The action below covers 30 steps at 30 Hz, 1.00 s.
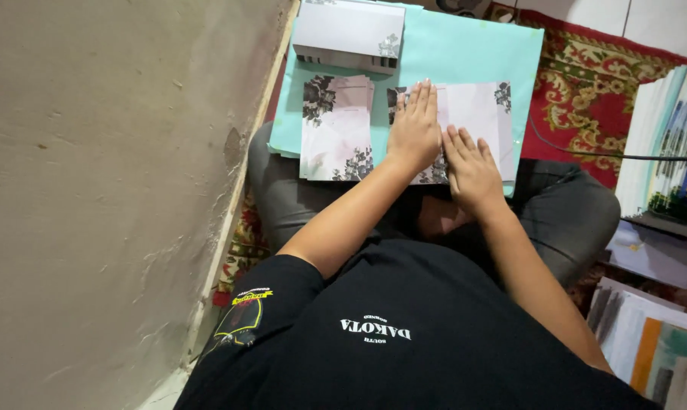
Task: Organizing and placing printed floral cards into a light blue folder while sitting on the floor.
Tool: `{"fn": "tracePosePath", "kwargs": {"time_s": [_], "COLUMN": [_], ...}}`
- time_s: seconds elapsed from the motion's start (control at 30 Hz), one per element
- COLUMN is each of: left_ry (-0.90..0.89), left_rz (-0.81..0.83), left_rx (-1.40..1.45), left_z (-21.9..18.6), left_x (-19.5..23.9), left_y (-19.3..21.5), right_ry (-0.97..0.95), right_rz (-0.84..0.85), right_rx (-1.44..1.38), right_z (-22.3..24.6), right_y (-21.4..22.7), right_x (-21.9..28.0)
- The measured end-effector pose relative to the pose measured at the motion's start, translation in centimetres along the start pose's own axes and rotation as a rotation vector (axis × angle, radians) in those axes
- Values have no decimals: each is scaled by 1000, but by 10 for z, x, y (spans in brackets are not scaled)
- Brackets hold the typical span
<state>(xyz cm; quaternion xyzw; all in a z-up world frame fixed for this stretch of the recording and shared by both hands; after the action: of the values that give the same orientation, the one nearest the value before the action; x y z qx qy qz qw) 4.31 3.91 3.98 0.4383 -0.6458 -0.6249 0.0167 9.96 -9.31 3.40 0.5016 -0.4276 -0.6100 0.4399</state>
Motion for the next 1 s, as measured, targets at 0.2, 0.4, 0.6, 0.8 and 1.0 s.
{"fn": "tracePosePath", "kwargs": {"time_s": [0.2,0.4,0.6,0.8,1.0], "left_ry": [72,106,46,-14,-92], "left_rz": [402,438,318,339,418], "left_rx": [9,-47,-90,-95,5], "left_z": [1,6,2,-8,-18], "left_x": [-4,-6,-21,-16,4], "left_y": [-3,-37,-62,-36,-19], "right_ry": [-41,-186,-95,-113,-161], "right_rz": [141,210,20,62,83], "right_rx": [-104,-151,-26,17,-29], "right_z": [1,-8,7,11,5], "right_y": [19,22,14,15,8], "right_x": [-43,-98,-28,9,-1]}}
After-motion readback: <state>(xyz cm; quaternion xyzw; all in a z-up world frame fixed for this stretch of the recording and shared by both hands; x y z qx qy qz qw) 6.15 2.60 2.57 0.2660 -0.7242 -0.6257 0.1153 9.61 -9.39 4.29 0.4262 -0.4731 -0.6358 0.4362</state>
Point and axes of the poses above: each hand's wrist, its own x-axis away from the middle knuckle, its own y-axis out of the back of the hand, z = x × y, the point moved 7 cm from there along -x, towards the middle knuckle, and after that the axes turned 3 degrees about -z, right-handed, at the moved point
